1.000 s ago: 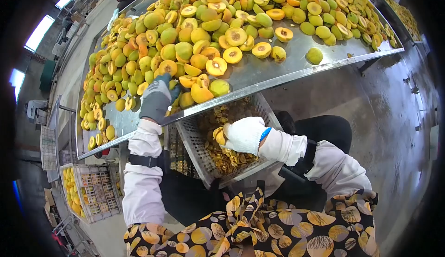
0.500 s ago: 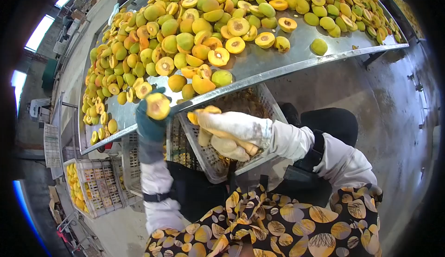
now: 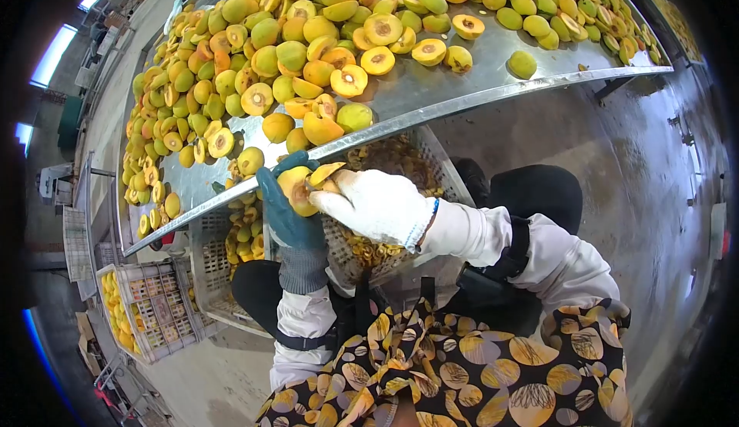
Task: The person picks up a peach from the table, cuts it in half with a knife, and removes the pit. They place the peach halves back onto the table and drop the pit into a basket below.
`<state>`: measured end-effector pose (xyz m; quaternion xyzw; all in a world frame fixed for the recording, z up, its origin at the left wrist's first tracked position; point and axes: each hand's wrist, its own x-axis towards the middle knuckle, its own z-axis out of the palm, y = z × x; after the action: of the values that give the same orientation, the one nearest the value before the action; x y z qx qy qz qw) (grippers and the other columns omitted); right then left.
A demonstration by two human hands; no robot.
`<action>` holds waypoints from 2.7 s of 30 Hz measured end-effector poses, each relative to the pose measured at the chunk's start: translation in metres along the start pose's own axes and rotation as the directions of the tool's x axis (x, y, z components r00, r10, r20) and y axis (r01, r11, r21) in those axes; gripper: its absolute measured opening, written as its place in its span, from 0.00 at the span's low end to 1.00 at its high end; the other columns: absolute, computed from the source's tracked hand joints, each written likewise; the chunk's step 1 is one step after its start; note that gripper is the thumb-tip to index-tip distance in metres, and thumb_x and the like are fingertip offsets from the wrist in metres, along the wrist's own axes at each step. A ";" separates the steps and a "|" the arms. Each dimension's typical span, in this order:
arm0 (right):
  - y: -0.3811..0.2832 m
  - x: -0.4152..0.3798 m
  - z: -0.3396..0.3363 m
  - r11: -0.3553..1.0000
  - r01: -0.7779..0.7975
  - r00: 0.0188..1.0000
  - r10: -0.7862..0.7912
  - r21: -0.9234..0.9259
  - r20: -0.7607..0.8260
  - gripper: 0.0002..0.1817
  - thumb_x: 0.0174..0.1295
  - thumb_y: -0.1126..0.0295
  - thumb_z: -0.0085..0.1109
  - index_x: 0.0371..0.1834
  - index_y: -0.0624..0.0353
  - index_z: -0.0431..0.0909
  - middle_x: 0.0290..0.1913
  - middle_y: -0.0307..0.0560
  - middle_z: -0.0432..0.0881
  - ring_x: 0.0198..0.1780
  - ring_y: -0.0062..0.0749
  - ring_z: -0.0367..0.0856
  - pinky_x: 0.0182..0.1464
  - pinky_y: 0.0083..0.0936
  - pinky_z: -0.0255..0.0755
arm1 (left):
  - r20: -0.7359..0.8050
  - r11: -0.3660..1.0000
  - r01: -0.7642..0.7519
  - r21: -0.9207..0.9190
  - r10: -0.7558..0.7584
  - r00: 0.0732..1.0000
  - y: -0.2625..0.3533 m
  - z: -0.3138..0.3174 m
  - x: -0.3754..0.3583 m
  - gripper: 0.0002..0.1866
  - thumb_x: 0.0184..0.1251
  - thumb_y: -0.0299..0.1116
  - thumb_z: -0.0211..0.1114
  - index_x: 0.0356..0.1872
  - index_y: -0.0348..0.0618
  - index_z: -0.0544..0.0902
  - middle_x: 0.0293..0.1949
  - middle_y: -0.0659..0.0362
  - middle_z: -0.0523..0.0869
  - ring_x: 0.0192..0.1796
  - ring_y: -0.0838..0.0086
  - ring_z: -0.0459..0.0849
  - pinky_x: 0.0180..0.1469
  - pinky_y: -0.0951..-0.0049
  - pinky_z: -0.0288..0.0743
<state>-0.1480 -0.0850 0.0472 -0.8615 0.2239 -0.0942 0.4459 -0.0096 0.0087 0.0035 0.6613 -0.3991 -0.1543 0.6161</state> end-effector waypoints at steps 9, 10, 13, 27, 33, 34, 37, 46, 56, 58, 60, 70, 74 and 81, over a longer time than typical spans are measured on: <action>0.008 0.004 0.014 0.993 0.101 0.991 -0.106 -0.062 -0.087 0.20 0.72 0.48 0.52 0.52 0.49 0.81 0.33 0.53 0.83 0.36 0.51 0.85 0.38 0.42 0.79 | -0.105 0.899 0.179 -0.399 -0.239 0.965 0.016 0.014 -0.002 0.30 0.84 0.55 0.43 0.52 0.32 0.79 0.44 0.55 0.84 0.48 0.72 0.82 0.56 0.70 0.77; 0.014 0.008 0.017 0.974 0.208 0.968 -0.218 -0.089 -0.123 0.21 0.72 0.46 0.52 0.50 0.50 0.81 0.30 0.52 0.82 0.33 0.49 0.85 0.35 0.40 0.79 | -0.124 0.908 0.183 -0.377 -0.246 0.961 0.018 0.016 -0.001 0.30 0.84 0.55 0.43 0.51 0.33 0.79 0.44 0.55 0.84 0.47 0.72 0.82 0.55 0.70 0.77; 0.007 0.013 0.006 0.930 -0.096 0.985 0.039 0.354 0.166 0.22 0.73 0.47 0.51 0.43 0.56 0.80 0.24 0.46 0.80 0.26 0.39 0.83 0.29 0.33 0.76 | -0.209 0.971 0.131 -0.202 -0.173 0.962 0.022 0.018 0.000 0.30 0.84 0.55 0.43 0.49 0.34 0.81 0.43 0.55 0.84 0.45 0.72 0.83 0.53 0.71 0.78; -0.010 0.005 -0.002 0.426 -0.474 0.873 0.116 0.771 0.473 0.26 0.74 0.44 0.53 0.31 0.58 0.73 0.12 0.33 0.66 0.08 0.20 0.62 0.10 0.20 0.56 | -0.134 0.925 0.006 -0.380 -0.061 0.989 0.015 0.021 -0.002 0.30 0.83 0.57 0.43 0.53 0.35 0.76 0.43 0.55 0.83 0.40 0.71 0.83 0.46 0.71 0.80; -0.004 0.012 -0.007 0.693 -0.321 0.926 0.089 0.645 0.366 0.24 0.76 0.47 0.50 0.32 0.57 0.74 0.15 0.35 0.70 0.10 0.22 0.64 0.12 0.21 0.58 | -0.117 0.961 -0.042 -0.273 0.010 0.993 0.016 0.021 0.002 0.30 0.84 0.55 0.42 0.56 0.34 0.75 0.44 0.54 0.83 0.41 0.70 0.83 0.48 0.70 0.79; -0.001 0.013 -0.001 0.826 -0.162 0.967 0.024 0.540 0.253 0.24 0.76 0.47 0.49 0.32 0.57 0.74 0.15 0.36 0.70 0.10 0.21 0.64 0.13 0.20 0.58 | -0.101 0.957 -0.028 -0.288 -0.001 0.995 0.016 0.021 0.000 0.30 0.84 0.55 0.42 0.56 0.34 0.75 0.44 0.54 0.83 0.41 0.69 0.83 0.49 0.69 0.79; 0.008 0.012 -0.007 0.684 -0.291 0.930 0.037 0.669 0.366 0.25 0.76 0.46 0.49 0.31 0.58 0.74 0.16 0.37 0.72 0.12 0.23 0.68 0.16 0.23 0.61 | -0.077 0.979 -0.051 -0.196 0.037 0.996 0.016 0.020 -0.002 0.31 0.84 0.56 0.41 0.57 0.33 0.76 0.44 0.54 0.83 0.41 0.69 0.83 0.49 0.70 0.79; 0.009 0.010 -0.018 0.382 -0.629 0.751 0.077 0.677 0.655 0.29 0.74 0.40 0.48 0.37 0.59 0.74 0.12 0.37 0.68 0.10 0.24 0.67 0.10 0.23 0.58 | 0.040 0.991 0.013 -0.136 -0.007 0.999 0.028 0.016 0.006 0.35 0.84 0.58 0.36 0.55 0.32 0.78 0.44 0.53 0.84 0.42 0.70 0.83 0.51 0.71 0.78; 0.006 0.016 -0.024 0.797 -0.325 0.871 0.042 0.510 0.490 0.26 0.74 0.45 0.49 0.32 0.59 0.77 0.16 0.45 0.75 0.13 0.29 0.73 0.15 0.28 0.66 | 0.237 0.968 0.117 -0.220 -0.063 0.969 0.022 -0.005 0.020 0.35 0.84 0.56 0.36 0.50 0.33 0.82 0.41 0.53 0.87 0.43 0.72 0.84 0.51 0.71 0.79; 0.011 0.016 -0.014 0.967 0.082 0.966 -0.137 0.243 0.221 0.26 0.71 0.43 0.52 0.32 0.57 0.78 0.18 0.52 0.77 0.18 0.39 0.79 0.20 0.35 0.71 | 0.311 0.960 0.174 -0.219 -0.100 0.945 0.020 -0.013 0.023 0.34 0.85 0.56 0.36 0.49 0.33 0.83 0.42 0.54 0.87 0.44 0.73 0.84 0.52 0.72 0.78; 0.015 0.014 -0.009 0.947 0.278 0.960 -0.272 -0.160 0.062 0.26 0.68 0.41 0.56 0.33 0.56 0.78 0.19 0.55 0.78 0.21 0.48 0.83 0.22 0.40 0.75 | 0.246 0.953 0.241 -0.184 -0.193 0.950 0.022 -0.022 0.023 0.34 0.84 0.57 0.39 0.44 0.35 0.85 0.37 0.55 0.88 0.39 0.74 0.85 0.46 0.73 0.80; 0.033 0.009 0.008 0.933 0.044 0.983 0.024 -0.358 0.182 0.28 0.66 0.40 0.56 0.38 0.59 0.80 0.22 0.57 0.82 0.27 0.56 0.85 0.30 0.44 0.79 | -0.256 0.372 0.248 0.895 -0.029 0.966 -0.018 -0.184 0.086 0.25 0.74 0.52 0.57 0.49 0.36 0.85 0.45 0.38 0.87 0.50 0.44 0.85 0.54 0.52 0.78; 0.028 0.013 0.011 0.923 0.001 0.959 0.109 -0.386 0.263 0.29 0.68 0.40 0.53 0.41 0.60 0.82 0.30 0.59 0.86 0.35 0.56 0.87 0.38 0.45 0.80 | -0.252 0.283 0.337 0.898 -0.297 0.921 -0.059 -0.141 0.154 0.35 0.66 0.61 0.63 0.60 0.40 0.78 0.47 0.40 0.87 0.55 0.46 0.85 0.55 0.53 0.78; 0.018 0.020 -0.007 0.927 -0.212 0.973 0.170 0.308 0.157 0.26 0.71 0.44 0.51 0.41 0.59 0.78 0.19 0.47 0.78 0.20 0.38 0.80 0.24 0.33 0.73 | -0.138 0.918 0.175 0.356 -0.134 0.981 -0.080 -0.105 0.151 0.27 0.64 0.44 0.73 0.56 0.36 0.76 0.48 0.49 0.86 0.46 0.63 0.87 0.48 0.66 0.82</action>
<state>-0.1381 -0.1083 0.0357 -0.7551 0.2594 -0.0306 0.6013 0.1859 -0.0338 -0.0074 0.8017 -0.3325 -0.0882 0.4888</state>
